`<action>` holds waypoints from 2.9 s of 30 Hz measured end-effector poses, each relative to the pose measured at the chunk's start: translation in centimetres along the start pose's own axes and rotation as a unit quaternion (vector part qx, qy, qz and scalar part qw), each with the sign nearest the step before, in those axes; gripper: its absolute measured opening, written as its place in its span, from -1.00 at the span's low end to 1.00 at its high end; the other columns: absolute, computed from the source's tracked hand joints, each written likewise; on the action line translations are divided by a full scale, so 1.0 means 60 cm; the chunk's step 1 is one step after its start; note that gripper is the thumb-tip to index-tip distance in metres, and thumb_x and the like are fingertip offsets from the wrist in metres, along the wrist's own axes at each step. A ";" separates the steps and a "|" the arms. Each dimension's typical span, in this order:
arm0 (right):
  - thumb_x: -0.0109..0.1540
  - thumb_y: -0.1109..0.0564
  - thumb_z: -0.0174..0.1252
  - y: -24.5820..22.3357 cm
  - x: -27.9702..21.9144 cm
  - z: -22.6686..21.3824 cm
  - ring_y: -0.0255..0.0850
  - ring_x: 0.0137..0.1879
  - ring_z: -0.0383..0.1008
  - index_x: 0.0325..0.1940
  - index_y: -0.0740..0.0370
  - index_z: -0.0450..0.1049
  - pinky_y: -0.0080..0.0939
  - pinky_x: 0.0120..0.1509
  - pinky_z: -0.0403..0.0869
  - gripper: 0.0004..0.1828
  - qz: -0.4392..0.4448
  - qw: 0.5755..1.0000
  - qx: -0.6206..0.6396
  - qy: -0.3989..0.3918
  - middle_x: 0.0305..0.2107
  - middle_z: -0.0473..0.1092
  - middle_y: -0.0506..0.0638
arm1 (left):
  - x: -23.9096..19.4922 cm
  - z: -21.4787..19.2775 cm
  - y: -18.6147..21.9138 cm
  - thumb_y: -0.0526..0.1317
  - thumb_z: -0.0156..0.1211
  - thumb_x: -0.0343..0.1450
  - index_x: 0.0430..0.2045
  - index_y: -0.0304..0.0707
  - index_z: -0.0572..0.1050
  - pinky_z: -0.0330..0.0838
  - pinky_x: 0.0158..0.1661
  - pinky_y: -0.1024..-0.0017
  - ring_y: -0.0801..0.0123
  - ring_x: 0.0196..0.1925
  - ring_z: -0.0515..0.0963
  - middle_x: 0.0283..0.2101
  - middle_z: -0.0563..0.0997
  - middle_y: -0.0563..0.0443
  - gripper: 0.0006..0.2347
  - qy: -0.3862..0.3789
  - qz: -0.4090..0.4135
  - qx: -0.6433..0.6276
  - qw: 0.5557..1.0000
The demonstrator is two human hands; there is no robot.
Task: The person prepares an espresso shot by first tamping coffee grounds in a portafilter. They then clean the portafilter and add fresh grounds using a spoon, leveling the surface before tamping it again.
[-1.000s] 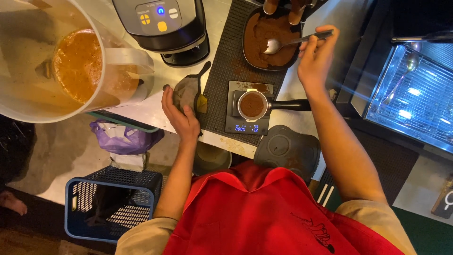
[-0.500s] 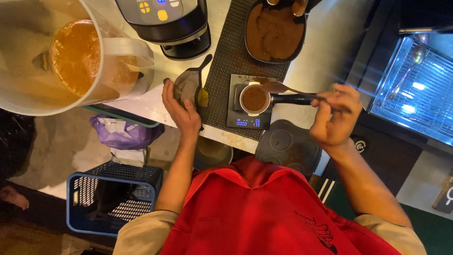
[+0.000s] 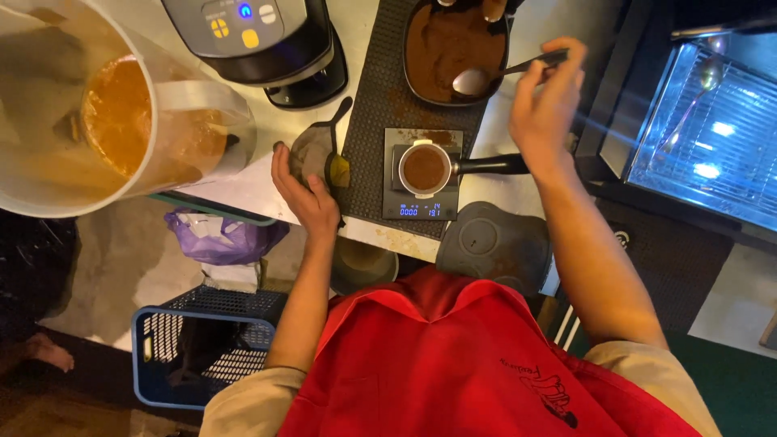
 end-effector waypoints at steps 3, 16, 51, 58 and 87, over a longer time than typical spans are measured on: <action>0.36 0.30 -0.14 0.013 0.004 0.022 -0.07 -0.18 0.28 0.10 0.19 0.22 -0.03 -0.05 0.25 -0.77 0.033 0.999 -0.038 -0.016 -0.30 0.34 0.04 | -0.001 -0.003 0.002 0.07 -0.29 0.67 0.35 -0.37 0.22 0.20 0.45 -0.01 -0.09 0.47 0.30 0.39 0.31 -0.27 -0.51 -0.002 -0.004 0.003 1.000; 0.48 0.44 -0.27 0.001 0.006 -0.015 -0.30 -0.25 0.46 0.15 0.06 0.13 -0.47 -0.18 0.54 -0.69 0.295 0.936 0.194 -0.007 -0.35 0.31 -0.07 | 0.001 -0.003 0.006 0.11 -0.31 0.66 0.34 -0.36 0.22 0.19 0.45 -0.01 -0.08 0.48 0.29 0.39 0.30 -0.26 -0.49 -0.006 -0.013 -0.002 1.000; 0.46 0.39 -0.20 0.058 0.005 0.032 -0.30 -0.30 0.46 0.09 0.04 0.16 -0.39 -0.23 0.48 -0.73 0.282 0.943 0.179 0.000 -0.38 0.34 -0.04 | -0.002 -0.001 -0.002 0.09 -0.30 0.67 0.35 -0.37 0.22 0.19 0.44 -0.02 -0.08 0.47 0.30 0.40 0.30 -0.26 -0.50 -0.005 -0.011 0.005 1.000; 0.52 0.43 -0.19 -0.010 -0.016 -0.055 -0.21 -0.32 0.43 0.16 0.07 0.13 -0.33 -0.25 0.50 -0.72 0.206 0.954 0.219 0.005 -0.37 0.30 0.03 | 0.000 -0.002 0.004 0.11 -0.31 0.66 0.34 -0.38 0.23 0.20 0.44 -0.03 -0.11 0.47 0.31 0.39 0.31 -0.27 -0.48 0.000 -0.011 0.000 1.000; 0.42 0.23 0.16 -0.039 -0.150 -0.114 -0.34 -0.23 0.39 0.44 0.16 0.23 -0.30 0.13 0.41 -0.49 0.185 0.979 0.089 -0.016 -0.38 0.40 -0.14 | 0.020 0.025 -0.051 -0.14 -0.02 0.45 0.24 -0.19 0.26 0.39 0.20 0.14 -0.03 0.21 0.49 0.22 0.46 -0.31 -0.57 0.046 -0.208 -0.261 0.941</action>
Point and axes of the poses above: each hand's wrist, its own x-axis towards the middle knuckle, its own z-axis out of the palm, y = z × x, the point moved 3 cm from there along x, towards the middle knuckle
